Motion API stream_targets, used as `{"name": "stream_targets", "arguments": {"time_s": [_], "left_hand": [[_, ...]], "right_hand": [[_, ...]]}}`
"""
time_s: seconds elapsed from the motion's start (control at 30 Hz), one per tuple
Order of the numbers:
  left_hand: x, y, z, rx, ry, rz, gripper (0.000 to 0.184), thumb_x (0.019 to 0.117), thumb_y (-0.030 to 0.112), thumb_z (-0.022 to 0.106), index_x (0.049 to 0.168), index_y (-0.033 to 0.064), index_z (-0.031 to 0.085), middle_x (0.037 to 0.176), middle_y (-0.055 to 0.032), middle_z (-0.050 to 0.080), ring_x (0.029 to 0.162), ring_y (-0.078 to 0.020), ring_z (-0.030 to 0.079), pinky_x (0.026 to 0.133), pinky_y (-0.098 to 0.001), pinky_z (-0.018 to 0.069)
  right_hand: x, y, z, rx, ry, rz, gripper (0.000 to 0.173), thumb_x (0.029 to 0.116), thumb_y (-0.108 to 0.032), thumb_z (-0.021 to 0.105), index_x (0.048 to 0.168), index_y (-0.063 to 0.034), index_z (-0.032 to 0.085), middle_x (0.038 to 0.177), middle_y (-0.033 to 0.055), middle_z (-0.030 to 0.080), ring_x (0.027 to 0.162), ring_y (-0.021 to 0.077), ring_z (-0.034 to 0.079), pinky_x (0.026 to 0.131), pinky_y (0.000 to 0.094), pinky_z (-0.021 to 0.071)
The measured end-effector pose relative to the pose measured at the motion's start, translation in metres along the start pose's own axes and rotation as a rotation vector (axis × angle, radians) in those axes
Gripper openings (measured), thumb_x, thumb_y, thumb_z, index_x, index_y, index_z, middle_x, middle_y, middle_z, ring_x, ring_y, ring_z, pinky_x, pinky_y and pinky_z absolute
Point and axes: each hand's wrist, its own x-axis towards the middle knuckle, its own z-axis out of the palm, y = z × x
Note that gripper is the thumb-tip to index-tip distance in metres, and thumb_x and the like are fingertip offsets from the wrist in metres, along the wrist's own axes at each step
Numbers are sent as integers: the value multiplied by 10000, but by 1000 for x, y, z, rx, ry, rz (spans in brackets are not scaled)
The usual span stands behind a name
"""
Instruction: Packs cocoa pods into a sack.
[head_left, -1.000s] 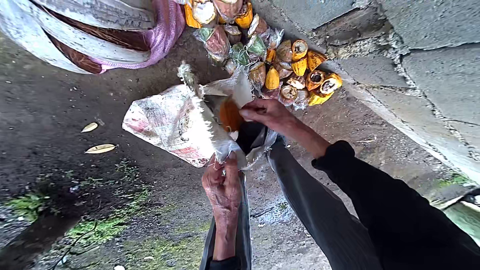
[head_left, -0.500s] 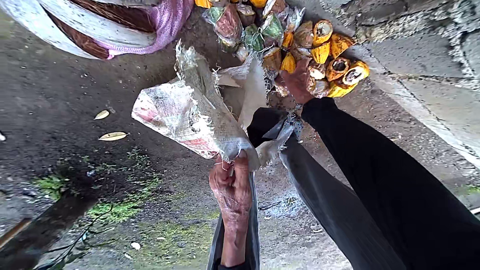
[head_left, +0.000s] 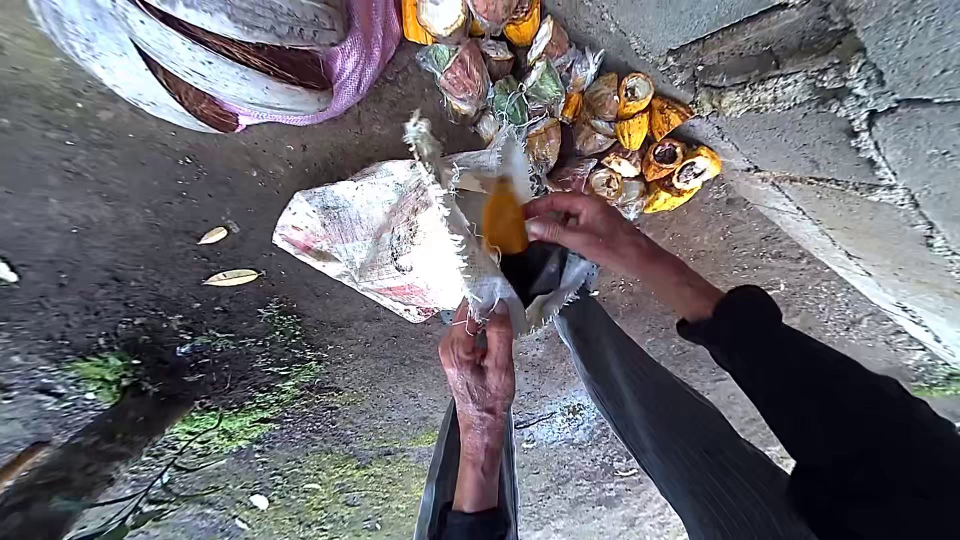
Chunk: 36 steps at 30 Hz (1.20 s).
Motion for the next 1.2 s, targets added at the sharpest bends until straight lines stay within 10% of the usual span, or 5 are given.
{"name": "stream_targets", "arguments": {"time_s": [0.17,0.37,0.5,0.63,1.2], "left_hand": [[-1,-1,-5,9,31,0,142,967,61,580,916,2,699,816,24,710,784,-15,690,723,-195,590],[-2,-5,-12,13,24,16,150,963,63,577,888,10,696,820,17,710,797,-23,691,743,-208,594],[0,-5,-12,18,28,8,142,952,48,578,881,8,694,815,15,709,792,-23,691,737,-204,594],[1,-4,-14,10,28,-3,144,957,46,573,892,4,695,813,16,706,788,-24,688,732,-204,590],[-1,-1,-1,-15,1,-7,134,963,43,571,907,0,686,815,10,704,772,-25,684,709,-201,589]], "right_hand": [[82,69,-23,-160,328,206,433,976,-235,648,1347,-23,579,1239,157,680,1089,266,696,944,488,586],[155,96,1,-330,393,479,1050,749,-382,849,1562,-12,295,1481,287,464,1349,426,495,1095,598,429],[178,102,16,-457,426,576,1058,801,-436,799,1567,17,227,1514,290,425,1381,424,467,1089,594,420],[171,115,16,-470,513,448,981,736,-455,853,1478,-14,387,1436,234,526,1312,370,546,1060,539,467],[46,56,-39,173,426,-39,1126,642,-154,959,1545,-106,286,1478,139,502,1326,227,564,1047,394,567]]}}
